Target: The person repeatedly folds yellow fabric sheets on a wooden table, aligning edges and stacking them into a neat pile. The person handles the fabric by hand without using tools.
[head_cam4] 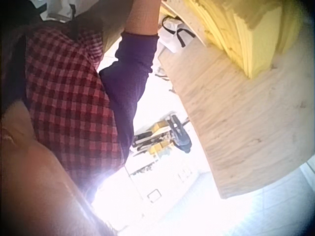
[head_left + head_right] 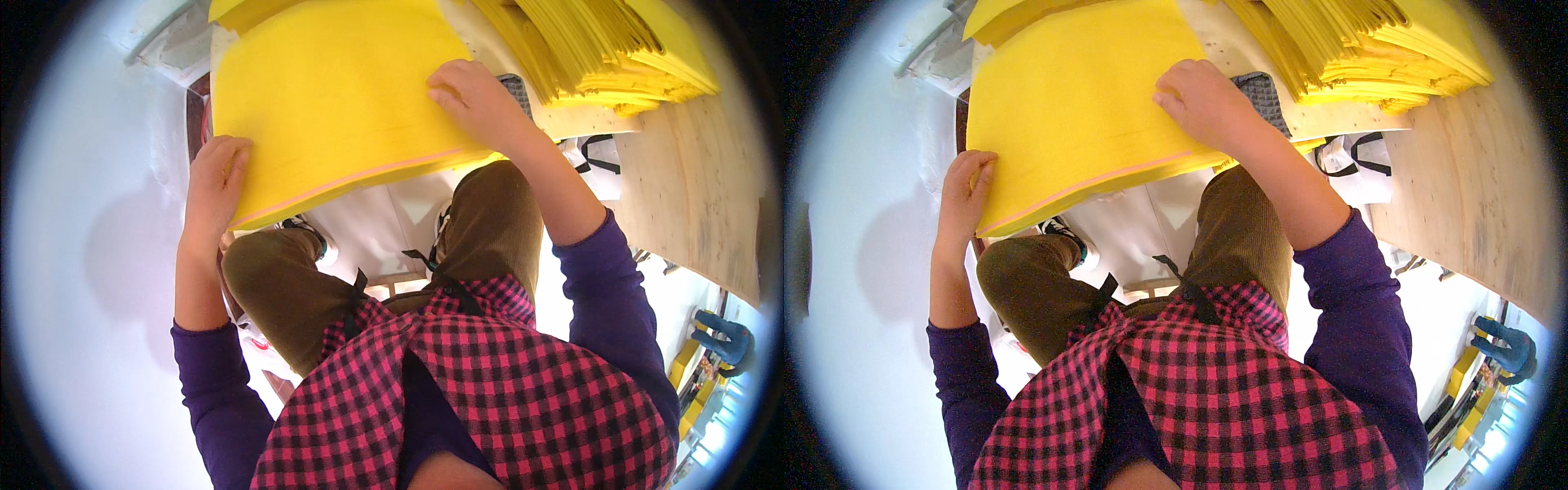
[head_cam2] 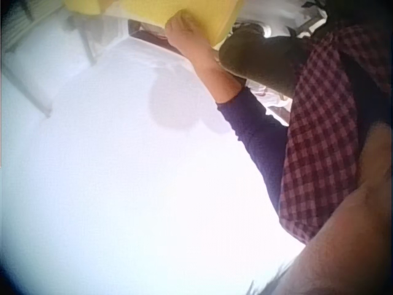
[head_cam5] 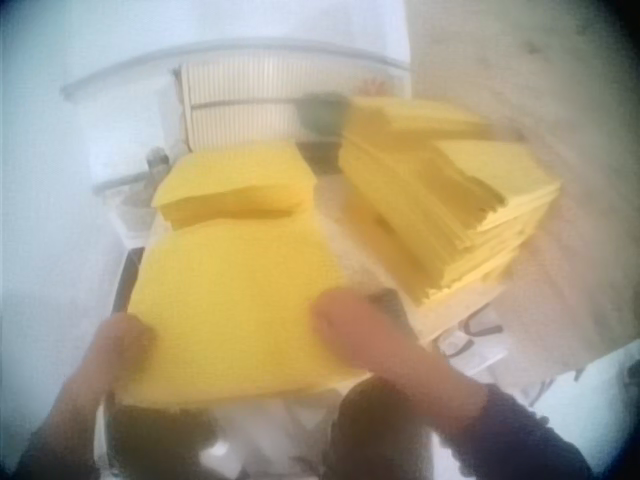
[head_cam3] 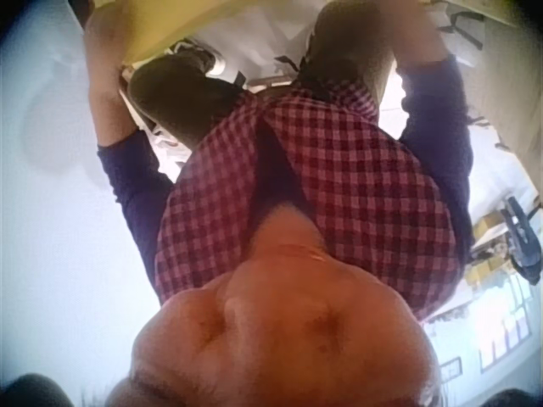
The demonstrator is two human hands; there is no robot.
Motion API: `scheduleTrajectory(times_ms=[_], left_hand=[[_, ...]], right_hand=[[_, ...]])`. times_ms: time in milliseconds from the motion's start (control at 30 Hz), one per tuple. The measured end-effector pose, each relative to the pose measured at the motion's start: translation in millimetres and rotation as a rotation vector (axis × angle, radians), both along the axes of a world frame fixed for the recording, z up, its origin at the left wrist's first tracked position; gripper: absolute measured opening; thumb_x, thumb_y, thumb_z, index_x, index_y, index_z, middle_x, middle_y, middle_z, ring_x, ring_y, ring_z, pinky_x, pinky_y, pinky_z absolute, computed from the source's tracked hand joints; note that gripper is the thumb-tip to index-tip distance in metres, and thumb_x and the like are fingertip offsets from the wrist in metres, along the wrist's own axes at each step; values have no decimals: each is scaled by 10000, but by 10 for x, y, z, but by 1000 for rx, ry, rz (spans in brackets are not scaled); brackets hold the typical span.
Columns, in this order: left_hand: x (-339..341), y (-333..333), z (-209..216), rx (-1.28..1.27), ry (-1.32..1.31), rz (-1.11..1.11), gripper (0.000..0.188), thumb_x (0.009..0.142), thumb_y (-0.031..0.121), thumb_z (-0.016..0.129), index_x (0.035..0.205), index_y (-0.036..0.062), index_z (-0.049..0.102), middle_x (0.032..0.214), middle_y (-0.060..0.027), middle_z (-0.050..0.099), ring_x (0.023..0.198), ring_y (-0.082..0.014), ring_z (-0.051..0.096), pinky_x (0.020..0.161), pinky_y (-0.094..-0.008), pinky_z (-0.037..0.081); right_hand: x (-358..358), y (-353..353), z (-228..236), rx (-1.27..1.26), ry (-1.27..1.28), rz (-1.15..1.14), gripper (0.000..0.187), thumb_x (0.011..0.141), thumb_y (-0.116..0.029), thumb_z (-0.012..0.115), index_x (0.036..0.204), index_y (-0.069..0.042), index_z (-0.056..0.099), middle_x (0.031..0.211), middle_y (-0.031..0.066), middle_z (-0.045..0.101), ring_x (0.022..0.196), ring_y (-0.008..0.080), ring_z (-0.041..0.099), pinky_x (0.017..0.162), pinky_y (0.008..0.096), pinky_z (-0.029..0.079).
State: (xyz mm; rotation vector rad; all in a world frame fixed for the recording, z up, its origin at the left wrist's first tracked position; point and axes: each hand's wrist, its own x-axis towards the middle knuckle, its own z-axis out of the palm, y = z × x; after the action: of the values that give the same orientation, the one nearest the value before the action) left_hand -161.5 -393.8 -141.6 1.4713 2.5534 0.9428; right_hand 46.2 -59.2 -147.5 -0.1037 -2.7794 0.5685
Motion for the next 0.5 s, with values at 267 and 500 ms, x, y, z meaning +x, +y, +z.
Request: scheduleTrajectory(times_ms=[267, 500], left_hand=[[-231, 140, 30, 33, 135, -3, 166, 888, 57, 553, 1015, -13, 634, 993, -175, 631, 981, -373, 579, 870, -389, 457], [-113, 47, -40, -5, 88, -5, 169, 889, 71, 555, 1006, -13, 642, 992, -180, 635, 980, -376, 586, 863, -394, 461]], right_hand=[[-320, 189, 16, 36, 49, -134, 290, 899, -258, 575, 1021, -10, 661, 1072, 184, 626, 1047, 376, 554, 946, 445, 433], [-21, -72, -78, 54, 53, -7, 310, 908, -248, 561, 1094, -9, 627, 1118, 167, 612, 1086, 345, 537, 958, 412, 420]])
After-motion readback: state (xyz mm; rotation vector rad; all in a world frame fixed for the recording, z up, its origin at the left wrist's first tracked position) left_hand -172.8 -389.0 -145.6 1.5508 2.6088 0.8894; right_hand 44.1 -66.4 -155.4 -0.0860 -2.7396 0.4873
